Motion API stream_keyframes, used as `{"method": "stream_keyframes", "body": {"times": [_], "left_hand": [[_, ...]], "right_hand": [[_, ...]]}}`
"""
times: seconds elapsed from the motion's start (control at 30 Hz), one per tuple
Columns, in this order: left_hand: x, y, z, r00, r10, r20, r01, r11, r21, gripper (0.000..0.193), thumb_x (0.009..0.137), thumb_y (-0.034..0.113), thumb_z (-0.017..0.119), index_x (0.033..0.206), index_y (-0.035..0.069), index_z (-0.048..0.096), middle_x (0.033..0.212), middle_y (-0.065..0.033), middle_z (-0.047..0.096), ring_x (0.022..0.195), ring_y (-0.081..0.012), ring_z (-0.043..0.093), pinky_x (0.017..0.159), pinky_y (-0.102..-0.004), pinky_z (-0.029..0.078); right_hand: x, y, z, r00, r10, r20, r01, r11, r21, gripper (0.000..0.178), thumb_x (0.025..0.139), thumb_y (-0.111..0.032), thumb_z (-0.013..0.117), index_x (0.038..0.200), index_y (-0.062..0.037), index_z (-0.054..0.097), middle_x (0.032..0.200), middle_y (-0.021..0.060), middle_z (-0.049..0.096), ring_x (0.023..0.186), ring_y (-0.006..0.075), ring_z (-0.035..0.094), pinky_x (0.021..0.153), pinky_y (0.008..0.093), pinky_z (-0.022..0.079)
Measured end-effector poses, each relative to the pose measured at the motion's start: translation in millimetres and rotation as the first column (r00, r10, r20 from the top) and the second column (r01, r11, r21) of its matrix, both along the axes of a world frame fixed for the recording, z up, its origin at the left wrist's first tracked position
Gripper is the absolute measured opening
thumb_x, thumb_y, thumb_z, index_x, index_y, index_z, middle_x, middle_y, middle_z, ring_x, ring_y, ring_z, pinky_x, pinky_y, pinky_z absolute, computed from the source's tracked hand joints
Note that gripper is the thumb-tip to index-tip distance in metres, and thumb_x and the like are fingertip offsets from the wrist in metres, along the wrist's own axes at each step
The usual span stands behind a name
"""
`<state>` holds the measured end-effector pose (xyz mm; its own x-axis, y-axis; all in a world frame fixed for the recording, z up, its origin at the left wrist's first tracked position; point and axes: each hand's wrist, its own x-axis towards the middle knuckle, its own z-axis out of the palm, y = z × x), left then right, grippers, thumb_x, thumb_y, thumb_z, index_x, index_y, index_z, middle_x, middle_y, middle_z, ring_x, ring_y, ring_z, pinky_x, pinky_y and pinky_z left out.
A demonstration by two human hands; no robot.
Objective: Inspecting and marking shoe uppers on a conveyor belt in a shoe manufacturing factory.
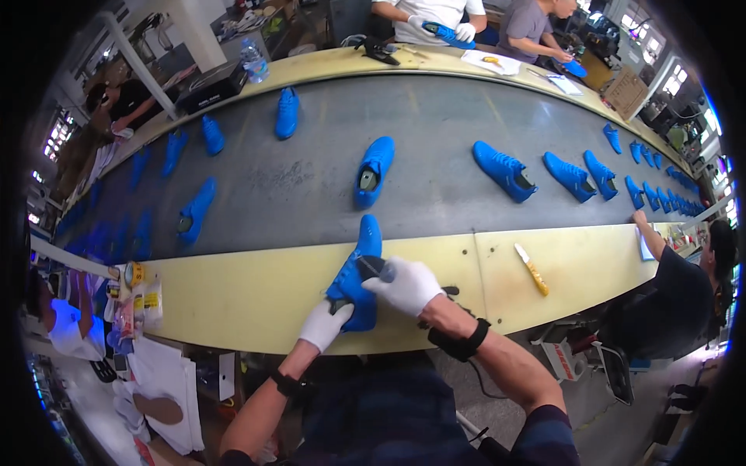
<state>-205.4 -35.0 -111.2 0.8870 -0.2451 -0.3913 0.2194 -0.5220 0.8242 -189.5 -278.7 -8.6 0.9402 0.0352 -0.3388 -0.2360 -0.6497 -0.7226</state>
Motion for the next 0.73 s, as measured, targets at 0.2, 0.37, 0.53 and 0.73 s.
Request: {"method": "stream_keyframes", "body": {"times": [0.2, 0.37, 0.53, 0.73], "left_hand": [[1, -3, -2, 1.0, -0.01, 0.002, 0.01, 1.0, 0.012, 0.055, 0.094, 0.052, 0.07, 0.117, 0.003, 0.073, 0.106, -0.0263, 0.075, 0.103, -0.0452, 0.071, 0.088, -0.0496, 0.055], [-3, -11, 13, 1.0, -0.004, 0.027, 0.0, 0.987, 0.158, 0.053, 0.093, 0.054, 0.071, 0.108, 0.003, 0.075, 0.1, -0.0247, 0.075, 0.097, -0.0455, 0.072, 0.085, -0.0506, 0.056], [1, -11, 20, 1.0, 0.017, 0.023, -0.02, 0.993, 0.114, 0.049, 0.092, 0.052, 0.073, 0.103, 0.004, 0.075, 0.096, -0.024, 0.075, 0.094, -0.0458, 0.071, 0.082, -0.0516, 0.056], [5, -6, 17, 0.998, -0.017, -0.057, 0.023, 0.996, 0.09, 0.047, 0.093, 0.041, 0.075, 0.122, 0.004, 0.072, 0.108, -0.024, 0.075, 0.103, -0.0412, 0.073, 0.089, -0.0462, 0.056]], "right_hand": [[-9, -13, 17, 0.999, -0.025, 0.042, 0.028, 0.997, -0.079, 0.049, 0.09, -0.047, 0.081, 0.101, 0.0003, 0.072, 0.088, 0.0233, 0.074, 0.085, 0.0407, 0.075, 0.076, 0.0439, 0.058], [15, 7, 17, 0.999, 0.027, -0.034, -0.026, 0.999, 0.025, 0.051, 0.088, -0.046, 0.085, 0.1, 0.0009, 0.069, 0.089, 0.0226, 0.075, 0.085, 0.0396, 0.075, 0.077, 0.0435, 0.058], [28, 18, 21, 0.987, 0.07, -0.143, -0.073, 0.997, -0.017, 0.051, 0.089, -0.045, 0.084, 0.103, 0.0021, 0.069, 0.09, 0.0226, 0.075, 0.085, 0.0375, 0.076, 0.078, 0.0424, 0.059], [21, 17, 30, 0.987, 0.091, -0.13, -0.086, 0.995, 0.047, 0.048, 0.089, -0.042, 0.085, 0.107, 0.0003, 0.071, 0.092, 0.021, 0.076, 0.086, 0.0355, 0.076, 0.081, 0.0409, 0.059]]}}
